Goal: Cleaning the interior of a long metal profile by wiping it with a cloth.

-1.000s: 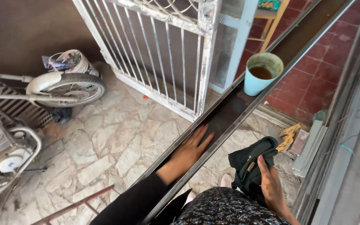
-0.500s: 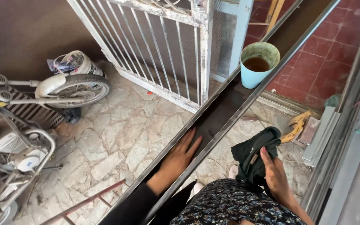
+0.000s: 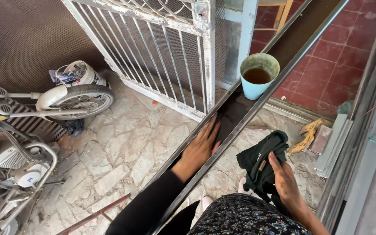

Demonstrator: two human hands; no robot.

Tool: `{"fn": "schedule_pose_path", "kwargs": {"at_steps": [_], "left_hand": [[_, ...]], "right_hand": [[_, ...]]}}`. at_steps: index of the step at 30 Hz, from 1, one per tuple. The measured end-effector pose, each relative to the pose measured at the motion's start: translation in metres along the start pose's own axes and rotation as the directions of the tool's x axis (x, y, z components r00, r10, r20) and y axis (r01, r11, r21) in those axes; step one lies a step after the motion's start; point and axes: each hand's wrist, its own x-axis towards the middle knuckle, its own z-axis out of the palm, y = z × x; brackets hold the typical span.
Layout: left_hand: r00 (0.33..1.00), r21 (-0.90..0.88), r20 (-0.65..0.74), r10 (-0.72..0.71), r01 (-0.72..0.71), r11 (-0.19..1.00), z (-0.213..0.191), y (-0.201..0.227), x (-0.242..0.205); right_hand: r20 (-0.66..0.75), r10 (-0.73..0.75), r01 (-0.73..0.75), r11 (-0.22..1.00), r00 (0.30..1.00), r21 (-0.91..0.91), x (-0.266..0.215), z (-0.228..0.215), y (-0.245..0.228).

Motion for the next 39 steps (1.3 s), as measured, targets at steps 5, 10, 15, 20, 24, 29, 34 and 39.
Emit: {"fn": "schedule_pose_path", "kwargs": {"at_steps": [5, 10, 15, 20, 24, 29, 34, 39], "left_hand": [[0.999, 0.062, -0.031, 0.011, -0.009, 0.998, -0.007, 0.001, -0.002], [0.996, 0.344, -0.049, 0.074, -0.052, 0.937, -0.022, -0.014, -0.104], [0.967, -0.125, 0.254, -0.029, 0.062, 0.99, -0.046, -0.025, -0.162], [0.977, -0.434, 0.214, 0.008, 0.087, 0.897, -0.042, -0.019, -0.135], [0.992, -0.628, 0.043, 0.121, -0.067, 0.775, -0.004, -0.011, -0.064], [0.988, -0.582, -0.044, 0.15, -0.147, 0.8, 0.046, 0.002, 0.021], [0.985, -0.34, 0.077, 0.153, -0.119, 0.933, 0.049, 0.013, 0.03], [0.977, -0.499, 0.139, 0.16, -0.07, 0.864, -0.008, -0.008, -0.094]], "right_hand": [[0.003, -0.096, 0.096, 0.992, 0.995, -0.082, 0.002, -0.008, 0.007], [-0.028, -0.022, 0.015, 0.975, 0.999, -0.221, -0.001, -0.029, 0.005], [-0.037, 0.093, -0.099, 0.961, 0.995, -0.257, -0.001, -0.049, 0.002], [0.026, 0.071, -0.063, 0.971, 0.997, -0.231, 0.02, -0.04, 0.008], [0.096, -0.32, 0.334, 0.888, 0.943, -0.316, 0.048, -0.014, 0.023], [-0.041, 0.125, -0.121, 0.987, 0.991, 0.104, 0.078, 0.008, -0.07], [-0.134, -0.135, 0.071, 0.914, 0.982, -0.4, 0.033, -0.008, -0.02], [-0.237, 0.781, -0.461, 0.551, 0.578, 0.695, 0.053, -0.009, -0.116]]}}
